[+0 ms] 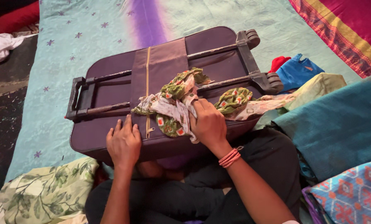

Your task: The person wipes the exterior surfaces, handle, and wheels of a suitcase using a cloth by hand before turning the suitcase over.

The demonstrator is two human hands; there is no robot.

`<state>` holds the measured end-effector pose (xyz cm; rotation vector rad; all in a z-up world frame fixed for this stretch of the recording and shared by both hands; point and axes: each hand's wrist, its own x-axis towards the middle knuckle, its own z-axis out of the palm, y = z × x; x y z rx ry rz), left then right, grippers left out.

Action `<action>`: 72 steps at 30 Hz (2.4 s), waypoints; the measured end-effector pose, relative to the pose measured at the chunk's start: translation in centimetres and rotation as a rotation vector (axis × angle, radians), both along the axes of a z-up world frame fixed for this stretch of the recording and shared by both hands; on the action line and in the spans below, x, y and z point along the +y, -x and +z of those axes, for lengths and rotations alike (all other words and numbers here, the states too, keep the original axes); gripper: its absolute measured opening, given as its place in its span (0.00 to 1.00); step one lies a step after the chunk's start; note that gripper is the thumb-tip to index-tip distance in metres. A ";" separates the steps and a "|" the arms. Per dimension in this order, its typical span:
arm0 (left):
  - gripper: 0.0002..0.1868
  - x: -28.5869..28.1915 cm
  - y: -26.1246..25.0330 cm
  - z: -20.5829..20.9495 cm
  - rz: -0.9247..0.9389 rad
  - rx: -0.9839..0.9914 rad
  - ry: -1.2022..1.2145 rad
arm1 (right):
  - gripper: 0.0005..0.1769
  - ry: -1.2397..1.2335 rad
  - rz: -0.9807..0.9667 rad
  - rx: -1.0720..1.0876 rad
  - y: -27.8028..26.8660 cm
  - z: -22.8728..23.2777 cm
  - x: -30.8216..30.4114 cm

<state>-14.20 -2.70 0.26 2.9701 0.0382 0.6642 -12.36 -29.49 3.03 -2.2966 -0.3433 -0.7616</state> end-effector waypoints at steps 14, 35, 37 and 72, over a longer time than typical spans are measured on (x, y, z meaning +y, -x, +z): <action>0.23 -0.3 0.3 0.4 -0.011 -0.012 0.016 | 0.11 0.007 -0.004 0.015 0.1 0.1 0.0; 0.23 -0.2 0.4 0.0 -0.007 -0.033 0.021 | 0.12 0.015 -0.006 0.003 0.3 0.1 0.2; 0.23 -0.1 0.4 -0.2 -0.006 -0.029 0.014 | 0.12 0.024 -0.004 0.028 0.3 0.0 0.2; 0.23 -0.2 0.9 -0.5 0.010 -0.017 0.056 | 0.13 0.031 0.010 0.030 0.6 0.0 0.3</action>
